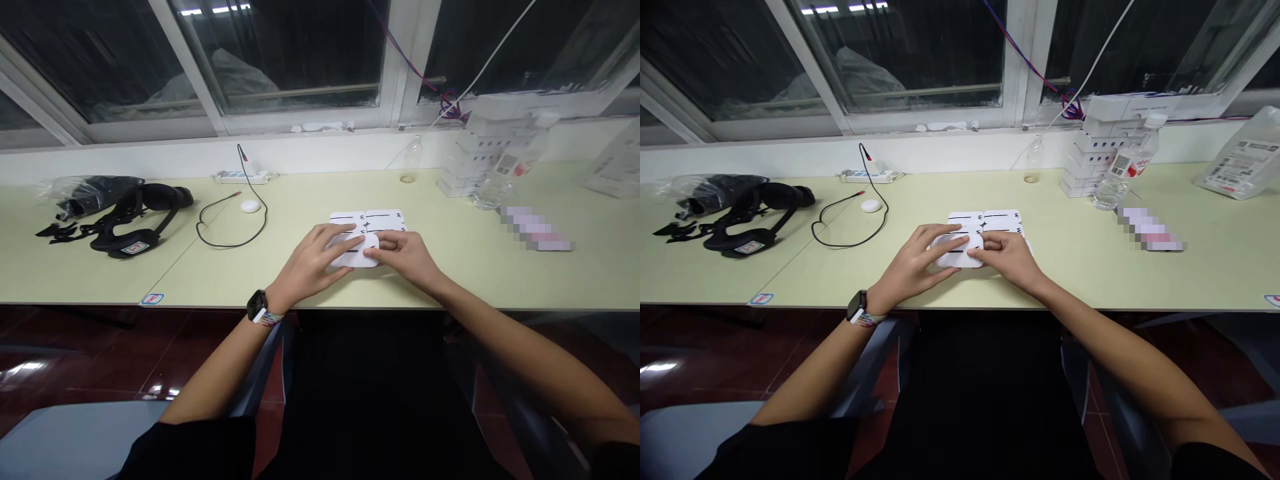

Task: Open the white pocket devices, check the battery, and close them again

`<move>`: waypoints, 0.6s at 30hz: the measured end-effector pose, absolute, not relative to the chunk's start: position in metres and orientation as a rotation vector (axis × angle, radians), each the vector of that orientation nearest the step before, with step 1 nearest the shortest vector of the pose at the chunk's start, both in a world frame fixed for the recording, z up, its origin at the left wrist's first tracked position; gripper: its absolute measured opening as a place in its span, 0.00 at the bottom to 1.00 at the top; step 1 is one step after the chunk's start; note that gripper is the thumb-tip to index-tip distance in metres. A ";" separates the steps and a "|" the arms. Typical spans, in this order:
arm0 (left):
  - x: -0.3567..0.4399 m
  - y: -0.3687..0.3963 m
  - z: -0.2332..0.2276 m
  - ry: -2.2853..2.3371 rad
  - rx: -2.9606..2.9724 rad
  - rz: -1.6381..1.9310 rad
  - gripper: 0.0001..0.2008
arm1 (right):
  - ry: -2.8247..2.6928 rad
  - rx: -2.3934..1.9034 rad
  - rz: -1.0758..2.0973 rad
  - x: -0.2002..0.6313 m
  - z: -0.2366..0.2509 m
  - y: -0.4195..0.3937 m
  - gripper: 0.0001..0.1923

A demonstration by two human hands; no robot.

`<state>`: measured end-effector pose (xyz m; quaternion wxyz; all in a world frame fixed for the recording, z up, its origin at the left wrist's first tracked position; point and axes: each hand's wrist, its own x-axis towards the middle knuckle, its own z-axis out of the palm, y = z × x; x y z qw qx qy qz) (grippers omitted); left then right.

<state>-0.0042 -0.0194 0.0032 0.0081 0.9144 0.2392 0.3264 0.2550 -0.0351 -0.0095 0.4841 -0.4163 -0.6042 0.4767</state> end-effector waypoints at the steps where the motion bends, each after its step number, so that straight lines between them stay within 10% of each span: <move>1: 0.000 -0.013 0.007 0.700 2.904 1.008 0.29 | -1.461 -1.015 1.186 0.258 -0.007 -0.031 0.27; 11: 0.038 0.133 0.016 0.779 2.622 0.757 0.24 | -2.082 -1.498 0.227 0.307 -0.012 0.025 0.35; 18: 0.042 0.192 -0.010 1.071 2.321 0.606 0.28 | -2.314 -1.734 0.301 0.311 -0.024 0.035 0.39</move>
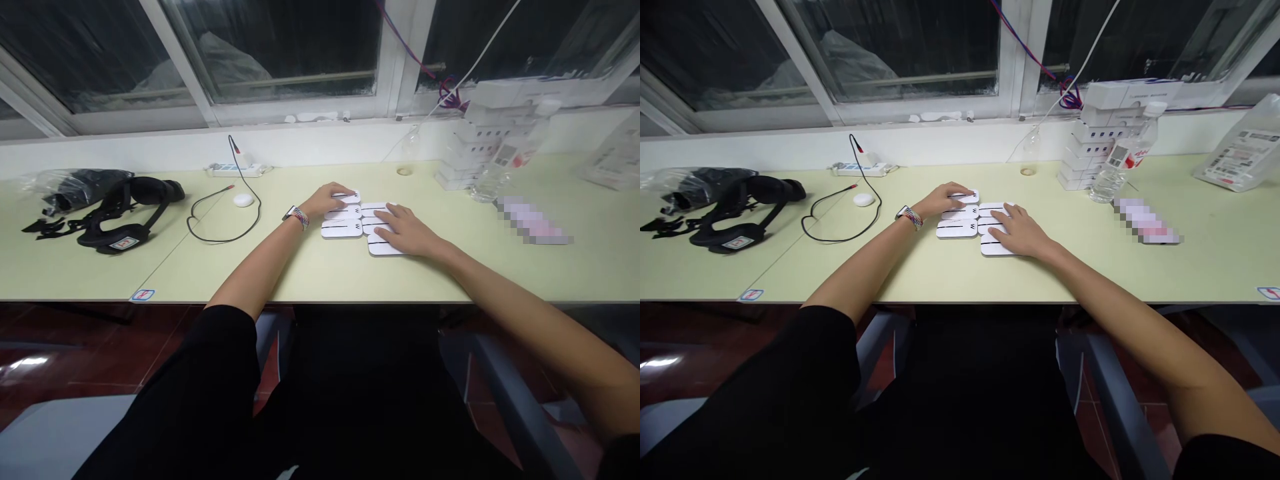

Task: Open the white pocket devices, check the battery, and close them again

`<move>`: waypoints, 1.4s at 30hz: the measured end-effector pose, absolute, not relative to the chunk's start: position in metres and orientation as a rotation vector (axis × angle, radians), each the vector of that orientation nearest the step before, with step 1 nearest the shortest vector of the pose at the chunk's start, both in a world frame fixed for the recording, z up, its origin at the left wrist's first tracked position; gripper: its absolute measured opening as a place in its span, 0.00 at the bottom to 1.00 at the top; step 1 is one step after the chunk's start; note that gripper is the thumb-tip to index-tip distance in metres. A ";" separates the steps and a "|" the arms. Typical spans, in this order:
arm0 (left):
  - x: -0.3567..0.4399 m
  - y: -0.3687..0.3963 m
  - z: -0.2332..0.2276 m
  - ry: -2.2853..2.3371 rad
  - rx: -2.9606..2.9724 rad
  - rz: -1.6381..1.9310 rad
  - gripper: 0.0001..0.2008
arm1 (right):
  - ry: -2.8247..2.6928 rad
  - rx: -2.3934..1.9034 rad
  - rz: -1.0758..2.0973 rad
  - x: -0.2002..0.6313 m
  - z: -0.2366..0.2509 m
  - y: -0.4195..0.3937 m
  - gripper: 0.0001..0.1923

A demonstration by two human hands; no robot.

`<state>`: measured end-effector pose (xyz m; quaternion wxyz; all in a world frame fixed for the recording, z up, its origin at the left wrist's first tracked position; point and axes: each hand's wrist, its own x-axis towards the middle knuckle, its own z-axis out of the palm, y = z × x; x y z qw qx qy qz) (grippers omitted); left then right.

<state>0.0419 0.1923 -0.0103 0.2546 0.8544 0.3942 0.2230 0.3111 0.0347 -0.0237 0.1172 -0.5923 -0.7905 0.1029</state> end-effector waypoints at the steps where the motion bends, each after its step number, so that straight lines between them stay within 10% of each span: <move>1: 0.041 0.195 -0.012 1.080 2.317 0.578 0.28 | -2.304 -1.737 0.304 0.311 -0.024 0.035 0.39; 18: 0.037 0.142 -0.014 1.177 2.580 0.103 0.39 | -2.206 -1.580 0.447 0.310 -0.034 0.055 0.35; 42: 0.044 0.107 -0.026 1.243 2.621 0.312 0.30 | -2.325 -1.592 0.242 0.300 -0.039 0.088 0.33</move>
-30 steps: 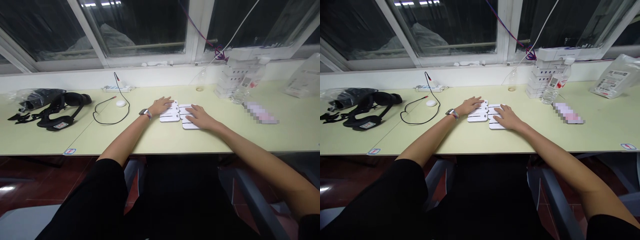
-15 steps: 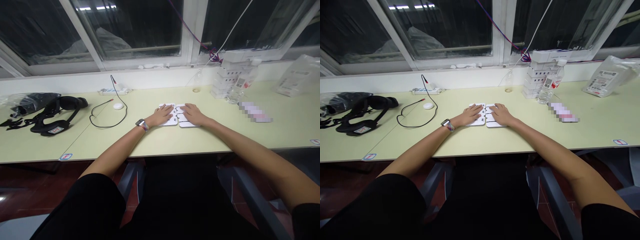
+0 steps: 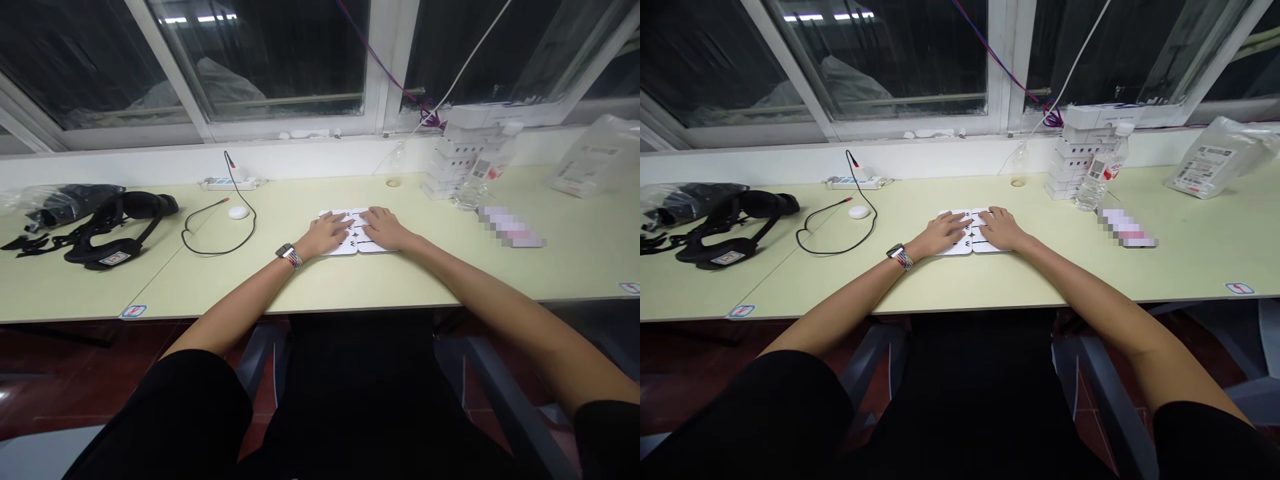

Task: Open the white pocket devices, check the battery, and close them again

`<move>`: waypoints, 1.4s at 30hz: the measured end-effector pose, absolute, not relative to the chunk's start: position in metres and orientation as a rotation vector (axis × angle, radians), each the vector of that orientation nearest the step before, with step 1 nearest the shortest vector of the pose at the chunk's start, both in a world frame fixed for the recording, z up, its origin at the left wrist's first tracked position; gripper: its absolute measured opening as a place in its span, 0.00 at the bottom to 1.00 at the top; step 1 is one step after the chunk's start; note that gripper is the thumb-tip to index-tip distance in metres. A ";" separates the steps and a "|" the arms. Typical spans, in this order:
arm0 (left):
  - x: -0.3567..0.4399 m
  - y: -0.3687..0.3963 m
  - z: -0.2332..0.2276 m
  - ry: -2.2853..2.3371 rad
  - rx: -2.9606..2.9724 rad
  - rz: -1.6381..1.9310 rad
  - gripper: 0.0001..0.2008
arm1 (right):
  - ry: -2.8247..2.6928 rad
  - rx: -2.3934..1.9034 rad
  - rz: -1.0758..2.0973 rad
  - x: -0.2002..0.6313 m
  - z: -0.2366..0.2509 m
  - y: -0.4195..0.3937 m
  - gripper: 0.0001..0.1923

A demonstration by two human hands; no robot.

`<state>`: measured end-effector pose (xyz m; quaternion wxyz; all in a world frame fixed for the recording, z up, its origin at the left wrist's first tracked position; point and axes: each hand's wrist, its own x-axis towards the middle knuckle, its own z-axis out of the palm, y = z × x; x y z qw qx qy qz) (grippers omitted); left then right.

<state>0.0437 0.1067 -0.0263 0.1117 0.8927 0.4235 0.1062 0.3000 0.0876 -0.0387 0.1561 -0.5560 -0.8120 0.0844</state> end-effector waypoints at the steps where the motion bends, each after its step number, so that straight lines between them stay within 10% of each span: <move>1: 0.044 0.107 -0.027 1.240 2.624 0.320 0.30 | -2.328 -1.589 0.240 0.300 -0.039 0.087 0.33; 32: 0.010 0.128 -0.017 1.504 2.533 0.700 0.24 | -2.078 -1.628 0.211 0.334 -0.037 0.095 0.29; 42: -0.017 0.157 -0.033 1.738 2.383 0.327 0.35 | -2.157 -1.783 0.169 0.361 -0.060 0.121 0.27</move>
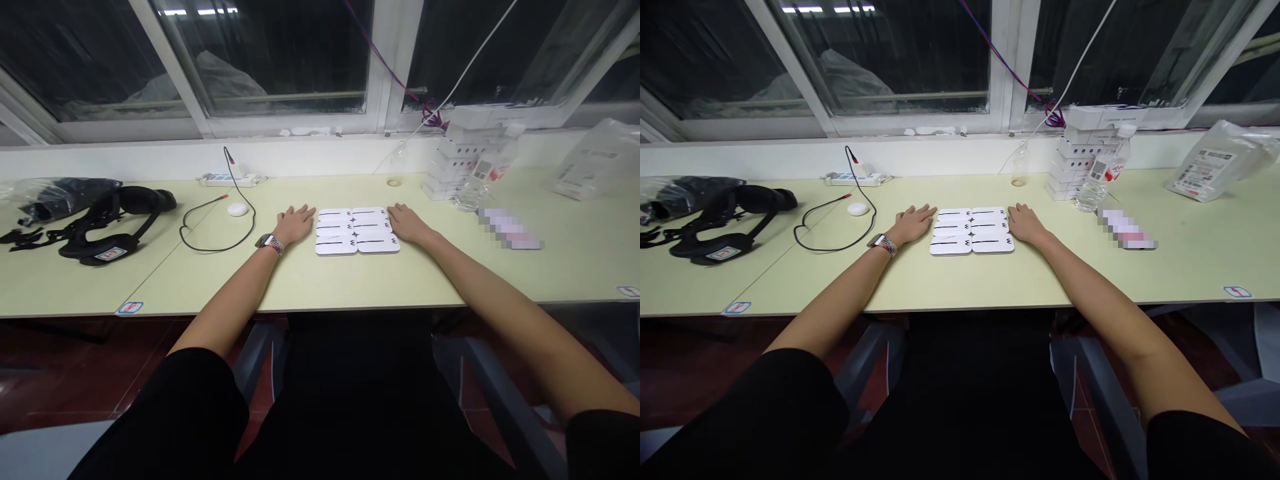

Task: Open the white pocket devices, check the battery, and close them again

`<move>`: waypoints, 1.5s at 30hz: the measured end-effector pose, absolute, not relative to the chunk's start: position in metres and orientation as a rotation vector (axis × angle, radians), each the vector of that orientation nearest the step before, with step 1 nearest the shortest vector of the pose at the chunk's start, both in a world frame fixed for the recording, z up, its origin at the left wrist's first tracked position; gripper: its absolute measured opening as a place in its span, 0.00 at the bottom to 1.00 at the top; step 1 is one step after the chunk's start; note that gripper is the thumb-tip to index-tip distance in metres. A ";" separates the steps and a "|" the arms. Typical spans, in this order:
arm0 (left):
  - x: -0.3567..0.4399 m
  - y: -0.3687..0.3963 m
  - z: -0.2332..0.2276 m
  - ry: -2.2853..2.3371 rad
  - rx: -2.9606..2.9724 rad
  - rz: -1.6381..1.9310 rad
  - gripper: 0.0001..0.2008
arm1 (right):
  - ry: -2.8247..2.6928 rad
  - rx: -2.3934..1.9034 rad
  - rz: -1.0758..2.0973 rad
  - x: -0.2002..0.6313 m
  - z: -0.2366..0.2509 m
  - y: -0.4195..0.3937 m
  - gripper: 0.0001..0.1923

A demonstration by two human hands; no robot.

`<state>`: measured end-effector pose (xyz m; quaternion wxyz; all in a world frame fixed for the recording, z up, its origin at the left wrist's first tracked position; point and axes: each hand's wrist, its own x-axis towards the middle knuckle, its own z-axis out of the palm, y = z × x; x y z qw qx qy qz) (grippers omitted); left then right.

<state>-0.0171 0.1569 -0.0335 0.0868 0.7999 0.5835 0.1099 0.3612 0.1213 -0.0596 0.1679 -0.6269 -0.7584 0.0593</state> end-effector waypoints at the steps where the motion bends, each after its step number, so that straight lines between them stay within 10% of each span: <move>1: -0.017 0.157 -0.034 1.742 2.386 0.302 0.36 | -2.170 -1.781 0.166 0.361 -0.060 0.122 0.28; 45: 0.007 0.139 -0.032 1.894 2.466 0.114 0.35 | -2.242 -1.804 0.146 0.360 -0.053 0.120 0.21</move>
